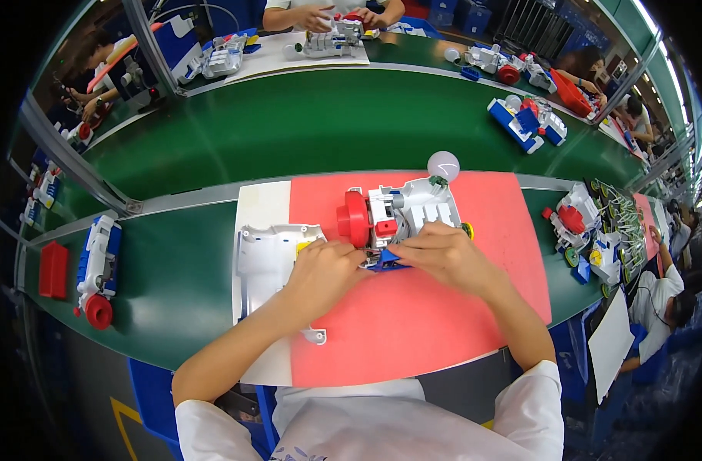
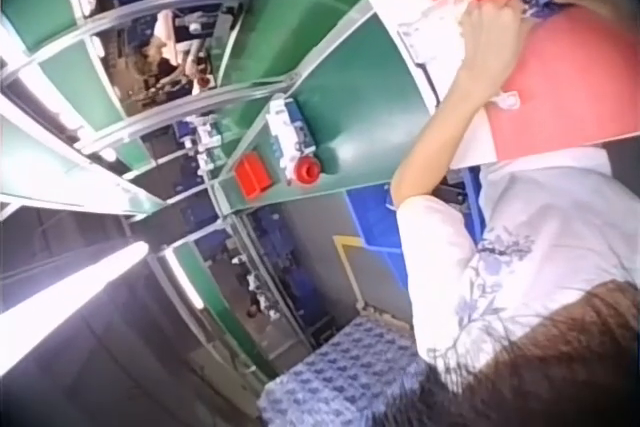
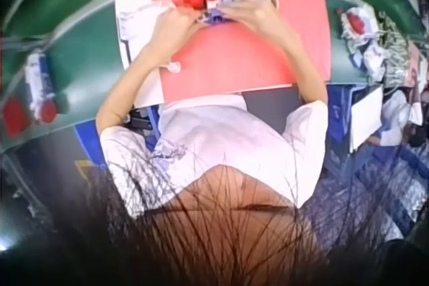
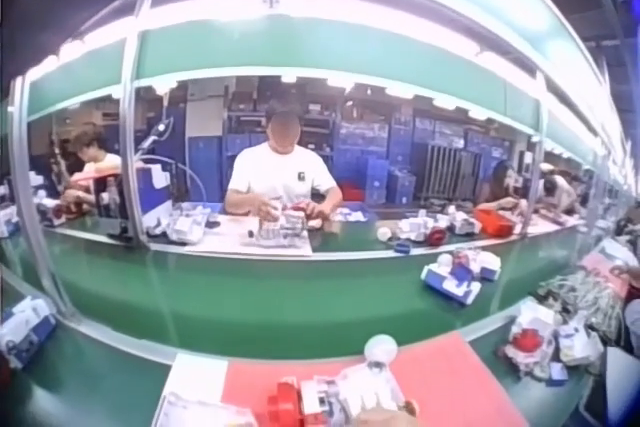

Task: Assembling the internal components and outer housing of a product on a factory assembly line.

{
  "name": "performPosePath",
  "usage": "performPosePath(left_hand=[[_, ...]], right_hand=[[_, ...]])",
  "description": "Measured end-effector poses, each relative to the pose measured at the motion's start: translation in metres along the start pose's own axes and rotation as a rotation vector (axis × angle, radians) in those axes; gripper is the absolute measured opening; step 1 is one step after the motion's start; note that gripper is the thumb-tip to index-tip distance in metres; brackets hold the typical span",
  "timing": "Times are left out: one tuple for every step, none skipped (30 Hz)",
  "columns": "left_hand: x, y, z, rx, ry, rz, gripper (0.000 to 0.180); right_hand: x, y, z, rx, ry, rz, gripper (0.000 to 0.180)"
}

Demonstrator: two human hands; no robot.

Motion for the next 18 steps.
performPosePath(left_hand=[[-0.001, -0.002, -0.003, 0.022, -0.012, 0.001, 0.020], [-0.001, -0.004, -0.003, 0.027, -0.006, -0.001, 0.020], [-0.001, -0.005, -0.002, 0.020, 0.003, 0.002, 0.021], [-0.001, -0.007, -0.002, 0.011, 0.010, 0.008, 0.021], [0.000, -0.007, -0.003, 0.013, 0.014, 0.010, 0.021], [0.002, -0.009, -0.002, -0.002, 0.043, 0.031, 0.021], [0.004, -0.011, 0.001, -0.014, 0.074, 0.047, 0.022], [0.004, -0.012, 0.000, -0.010, 0.079, 0.044, 0.022], [0.002, -0.009, -0.006, 0.031, 0.029, -0.012, 0.021], [-0.001, -0.007, -0.014, 0.063, -0.020, -0.062, 0.021], [-0.001, -0.014, -0.016, 0.055, -0.012, -0.059, 0.021], [0.002, -0.031, -0.018, 0.130, -0.015, 0.008, 0.021], [0.007, -0.051, -0.020, 0.204, -0.017, 0.077, 0.022], [0.014, -0.073, -0.028, 0.112, -0.051, 0.140, 0.029], [0.026, -0.096, -0.041, -0.040, -0.146, 0.226, 0.034], [0.039, -0.115, -0.053, -0.180, -0.231, 0.311, 0.040], [0.059, -0.115, -0.082, -0.179, -0.396, 0.257, 0.052], [0.083, -0.115, -0.106, -0.189, -0.627, 0.172, 0.054]], right_hand=[[0.001, 0.002, 0.002, 0.004, 0.007, -0.001, 0.036], [0.002, 0.002, 0.003, 0.046, -0.014, 0.023, 0.036], [0.004, 0.001, 0.002, 0.089, -0.036, 0.048, 0.036], [0.005, 0.003, 0.000, 0.093, -0.033, 0.047, 0.036], [0.007, 0.004, -0.003, 0.133, -0.020, 0.069, 0.036], [0.007, 0.003, -0.004, 0.174, -0.007, 0.092, 0.035], [0.006, 0.005, -0.006, 0.177, 0.000, 0.092, 0.035], [0.004, 0.000, -0.009, 0.220, -0.004, 0.145, 0.035], [0.004, -0.005, -0.012, 0.265, -0.008, 0.199, 0.034], [0.001, 0.000, -0.005, 0.249, 0.018, 0.171, 0.033], [-0.001, -0.001, -0.005, 0.255, 0.015, 0.180, 0.033], [-0.002, 0.003, -0.002, 0.186, 0.041, 0.140, 0.034], [-0.003, 0.006, 0.000, 0.118, 0.063, 0.101, 0.034], [0.002, 0.008, 0.008, 0.087, 0.106, 0.090, 0.034], [0.003, 0.007, 0.009, 0.091, 0.110, 0.101, 0.034], [0.008, -0.007, 0.010, 0.083, 0.154, 0.195, 0.034], [0.014, -0.020, 0.012, 0.073, 0.199, 0.289, 0.034], [0.015, -0.028, 0.011, 0.069, 0.217, 0.325, 0.031]])
Point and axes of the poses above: each hand's wrist, its own x-axis away from the middle knuckle, its own y-axis out of the palm, z = x × y, the point moved 10 cm from there along -x, towards the middle knuckle, and after that the axes turned 1 degree about z, right-handed, at the moved point
